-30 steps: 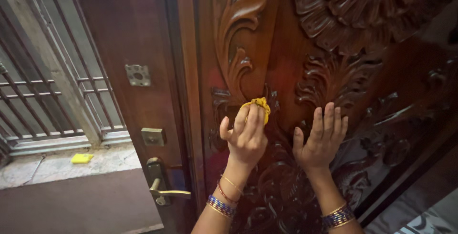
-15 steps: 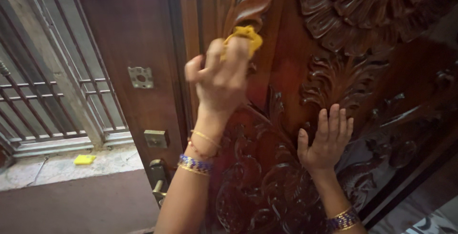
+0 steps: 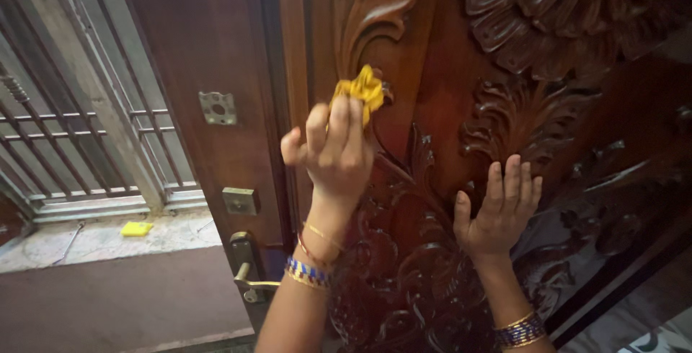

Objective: The person wipes a carved wooden door with a yellow cloth, moving methodically across the surface and into the carved details. The person briefly dips the cloth into a small container on a blue bucket before resuming wiping.

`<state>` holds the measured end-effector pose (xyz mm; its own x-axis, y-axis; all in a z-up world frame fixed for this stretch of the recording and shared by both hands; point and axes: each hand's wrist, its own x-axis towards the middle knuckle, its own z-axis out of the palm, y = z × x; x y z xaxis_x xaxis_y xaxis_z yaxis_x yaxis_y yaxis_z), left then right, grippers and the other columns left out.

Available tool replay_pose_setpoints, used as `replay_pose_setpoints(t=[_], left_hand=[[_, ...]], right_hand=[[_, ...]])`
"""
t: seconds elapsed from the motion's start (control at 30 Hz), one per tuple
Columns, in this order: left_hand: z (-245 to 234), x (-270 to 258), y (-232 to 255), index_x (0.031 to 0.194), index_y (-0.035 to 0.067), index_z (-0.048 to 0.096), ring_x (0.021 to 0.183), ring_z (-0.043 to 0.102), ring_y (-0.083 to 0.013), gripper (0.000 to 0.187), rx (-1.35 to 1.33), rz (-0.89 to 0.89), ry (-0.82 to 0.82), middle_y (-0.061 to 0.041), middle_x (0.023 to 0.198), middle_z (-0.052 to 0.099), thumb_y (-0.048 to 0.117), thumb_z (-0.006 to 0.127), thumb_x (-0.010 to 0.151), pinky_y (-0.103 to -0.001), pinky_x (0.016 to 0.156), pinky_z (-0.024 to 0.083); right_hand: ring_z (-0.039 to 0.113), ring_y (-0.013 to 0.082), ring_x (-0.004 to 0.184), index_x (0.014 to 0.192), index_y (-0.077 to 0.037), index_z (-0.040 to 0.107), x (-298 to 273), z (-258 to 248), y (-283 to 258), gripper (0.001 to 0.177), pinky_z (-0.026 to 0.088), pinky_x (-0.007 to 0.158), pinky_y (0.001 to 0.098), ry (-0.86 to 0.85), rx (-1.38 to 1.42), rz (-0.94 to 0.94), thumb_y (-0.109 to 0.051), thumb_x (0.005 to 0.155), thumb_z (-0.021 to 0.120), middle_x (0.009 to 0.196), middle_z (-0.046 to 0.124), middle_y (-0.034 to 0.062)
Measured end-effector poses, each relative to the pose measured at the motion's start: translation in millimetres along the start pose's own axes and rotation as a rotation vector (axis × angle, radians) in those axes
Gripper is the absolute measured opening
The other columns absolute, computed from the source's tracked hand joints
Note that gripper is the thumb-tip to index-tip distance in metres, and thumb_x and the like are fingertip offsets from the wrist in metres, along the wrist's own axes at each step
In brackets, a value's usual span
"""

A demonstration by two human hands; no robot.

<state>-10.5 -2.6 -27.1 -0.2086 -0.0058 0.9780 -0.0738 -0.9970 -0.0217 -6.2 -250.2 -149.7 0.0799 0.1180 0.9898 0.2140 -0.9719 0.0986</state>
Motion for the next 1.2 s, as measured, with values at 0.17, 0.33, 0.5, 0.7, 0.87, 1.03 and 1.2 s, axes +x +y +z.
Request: replay_pose_setpoints(t=[0.17, 0.33, 0.5, 0.7, 0.87, 1.03, 1.2], left_hand=[[21.3, 27.5, -9.8, 0.107, 0.015, 0.075, 0.107, 0.059, -0.0120, 0.026, -0.030, 0.093, 0.029, 0.006, 0.107, 0.067, 0.001, 0.058, 0.092, -0.042, 0.106, 0.023], [-0.2, 4.1, -0.9, 0.107, 0.014, 0.075, 0.106, 0.059, -0.0110, 0.021, 0.035, 0.030, -0.010, 0.006, 0.106, 0.067, 0.003, 0.062, 0.095, -0.041, 0.104, 0.023], [8.2, 12.9, 7.3, 0.104, 0.014, 0.075, 0.107, 0.060, -0.0123, 0.019, -0.026, -0.060, 0.052, 0.006, 0.105, 0.068, 0.002, 0.064, 0.095, -0.040, 0.100, 0.024], [40.1, 49.1, 36.2, 0.095, 0.015, 0.076, 0.104, 0.061, -0.0150, 0.017, -0.079, -0.078, 0.031, 0.005, 0.101, 0.069, 0.003, 0.065, 0.090, -0.041, 0.095, 0.026], [11.8, 13.0, 86.4, 0.100, 0.015, 0.078, 0.104, 0.062, -0.0140, 0.010, -0.147, 0.097, 0.034, 0.002, 0.104, 0.068, 0.019, 0.069, 0.099, -0.040, 0.095, 0.026], [3.0, 10.1, 91.7, 0.104, 0.018, 0.076, 0.102, 0.061, -0.0114, 0.010, -0.173, 0.125, 0.035, 0.006, 0.105, 0.066, 0.023, 0.068, 0.102, -0.040, 0.093, 0.025], [65.6, 72.2, 59.2, 0.118, 0.018, 0.073, 0.113, 0.054, -0.0132, 0.017, 0.001, 0.081, 0.195, 0.006, 0.117, 0.060, 0.019, 0.065, 0.103, -0.043, 0.095, 0.026]], right_hand=[[0.026, 0.0321, 0.157, 0.159, -0.004, 0.036, -0.3, 0.4, -2.1, 0.060, 0.019, 0.131, 0.0539, -0.001, 0.000, 0.019, -0.040, 0.112, 0.046, 0.166, 0.033, 0.0173], [0.028, 0.0325, 0.156, 0.158, -0.005, 0.036, -2.2, 0.4, -1.6, 0.059, 0.020, 0.131, 0.0541, -0.003, -0.003, 0.013, -0.040, 0.112, 0.045, 0.166, 0.034, 0.0165], [0.029, 0.0328, 0.156, 0.158, -0.005, 0.037, 0.7, -0.6, -1.8, 0.059, 0.021, 0.131, 0.0540, 0.013, -0.008, 0.022, -0.039, 0.112, 0.046, 0.166, 0.034, 0.0162], [0.029, 0.0323, 0.156, 0.159, -0.006, 0.034, 0.1, 1.4, -2.8, 0.060, 0.020, 0.131, 0.0533, 0.004, -0.016, 0.030, -0.040, 0.111, 0.046, 0.166, 0.034, 0.0152], [0.029, 0.0329, 0.156, 0.160, -0.006, 0.034, -1.2, -0.9, -3.1, 0.060, 0.020, 0.131, 0.0547, 0.005, -0.007, 0.028, -0.040, 0.111, 0.045, 0.166, 0.033, 0.0163], [0.029, 0.0330, 0.157, 0.160, -0.006, 0.034, 0.6, -4.2, -2.9, 0.060, 0.020, 0.131, 0.0551, 0.009, 0.001, 0.016, -0.039, 0.111, 0.045, 0.166, 0.033, 0.0164], [0.029, 0.0317, 0.156, 0.160, -0.007, 0.032, 1.3, -2.1, -5.7, 0.060, 0.020, 0.131, 0.0541, 0.000, 0.008, 0.029, -0.039, 0.111, 0.045, 0.167, 0.032, 0.0157]])
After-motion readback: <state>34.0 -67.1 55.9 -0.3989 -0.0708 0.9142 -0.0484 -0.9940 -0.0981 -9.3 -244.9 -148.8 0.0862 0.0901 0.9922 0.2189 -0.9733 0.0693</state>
